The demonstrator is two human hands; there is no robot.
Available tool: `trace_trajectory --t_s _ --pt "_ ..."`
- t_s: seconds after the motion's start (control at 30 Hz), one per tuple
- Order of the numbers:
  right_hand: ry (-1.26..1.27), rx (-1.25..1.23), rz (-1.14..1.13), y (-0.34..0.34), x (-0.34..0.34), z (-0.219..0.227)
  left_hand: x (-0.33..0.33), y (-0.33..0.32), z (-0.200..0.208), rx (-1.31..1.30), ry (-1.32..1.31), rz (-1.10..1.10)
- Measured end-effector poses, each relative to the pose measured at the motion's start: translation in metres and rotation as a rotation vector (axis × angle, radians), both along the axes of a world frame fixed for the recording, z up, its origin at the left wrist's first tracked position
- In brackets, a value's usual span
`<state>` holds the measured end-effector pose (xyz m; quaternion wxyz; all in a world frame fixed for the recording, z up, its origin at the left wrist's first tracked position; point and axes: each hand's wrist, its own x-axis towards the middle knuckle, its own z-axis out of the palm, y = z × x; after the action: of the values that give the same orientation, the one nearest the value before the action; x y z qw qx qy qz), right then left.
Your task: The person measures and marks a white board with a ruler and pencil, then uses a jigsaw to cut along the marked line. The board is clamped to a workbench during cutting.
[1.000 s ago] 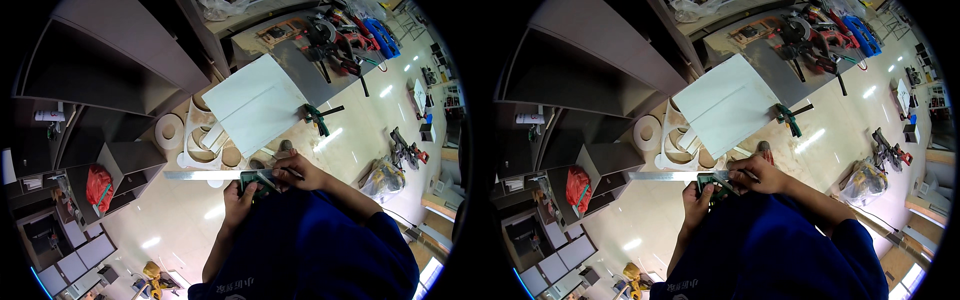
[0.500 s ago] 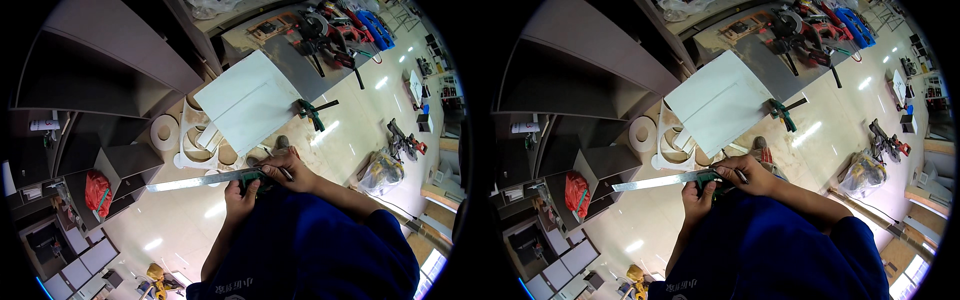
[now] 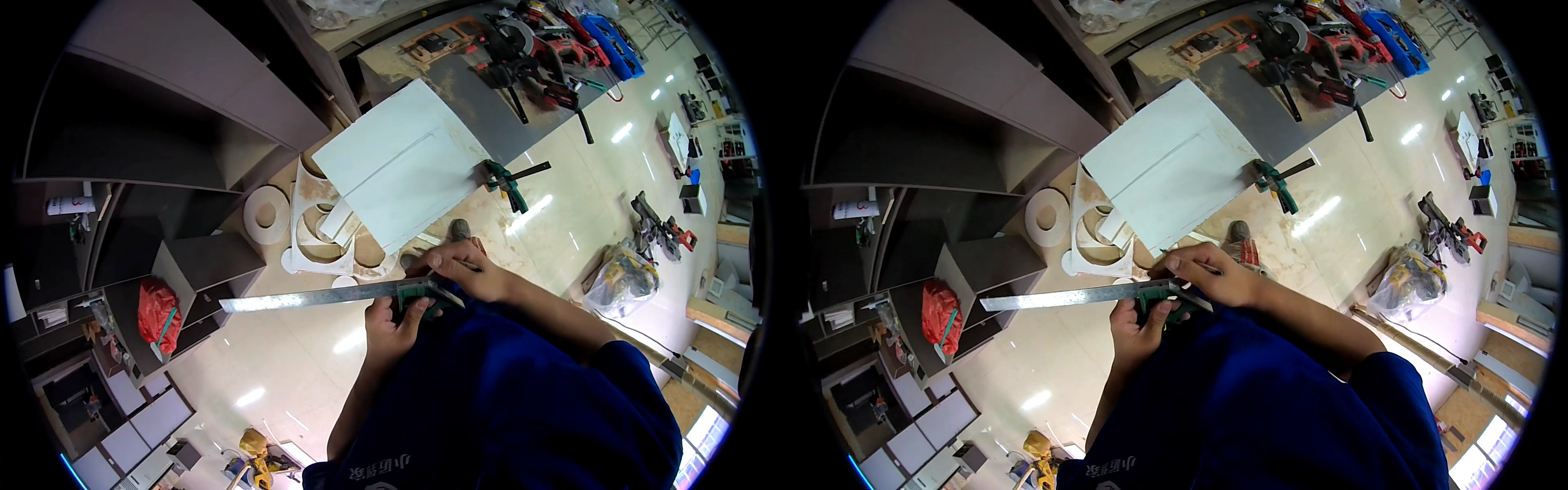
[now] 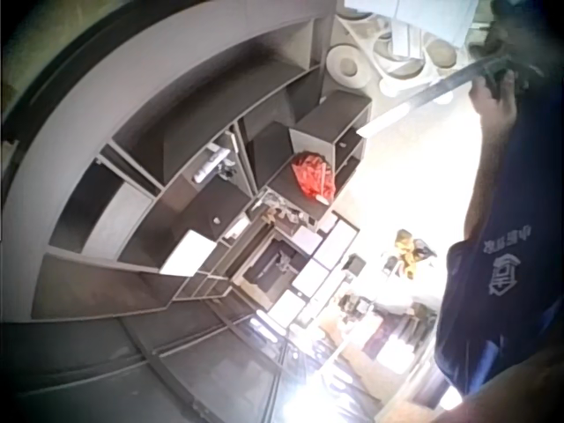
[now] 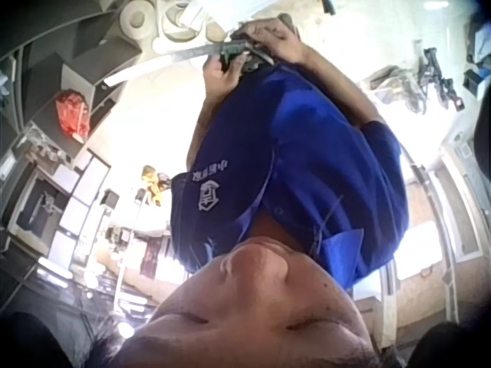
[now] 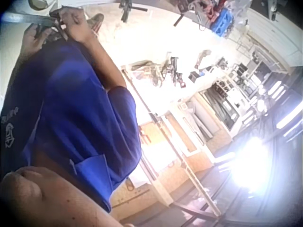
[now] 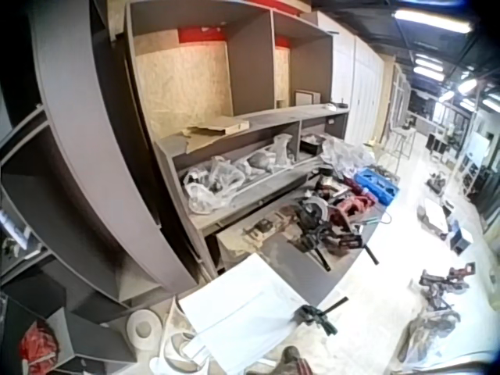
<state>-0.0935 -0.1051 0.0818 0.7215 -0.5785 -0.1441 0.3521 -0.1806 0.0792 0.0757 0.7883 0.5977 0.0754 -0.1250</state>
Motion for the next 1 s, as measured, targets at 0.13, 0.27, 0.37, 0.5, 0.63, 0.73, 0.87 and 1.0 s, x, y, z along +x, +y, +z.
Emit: trace_trajectory --t_s 0.13,0.27,0.37,0.5,0.63,0.73,0.87,1.0 --pt "0.009 0.09 0.091 0.022 0.033 0.005 0.008 -0.002 0.015 0.048 0.034 -0.089" --pt "-0.021 0.046 0.23 0.055 0.052 0.013 0.016 -0.002 0.017 0.002 0.077 -0.208" --pt "0.216 0.054 0.242 0.069 0.052 0.026 0.018 -0.003 0.022 -0.012 0.107 -0.233" --pt "0.205 0.088 0.264 0.074 0.053 0.016 0.019 -0.003 0.023 -0.014 0.141 -0.266" --pt "0.235 0.099 0.269 0.079 0.055 0.019 0.019 -0.003 0.022 -0.024 0.157 -0.302" --pt "0.224 0.071 0.274 0.081 0.057 0.024 0.019 -0.005 0.024 -0.031 0.177 -0.31" --pt "0.235 0.037 0.254 0.083 0.06 0.027 0.016 -0.014 0.025 -0.041 0.21 -0.276" --pt "0.222 0.073 0.265 0.085 0.062 0.025 0.015 -0.02 0.025 -0.027 0.186 -0.287"
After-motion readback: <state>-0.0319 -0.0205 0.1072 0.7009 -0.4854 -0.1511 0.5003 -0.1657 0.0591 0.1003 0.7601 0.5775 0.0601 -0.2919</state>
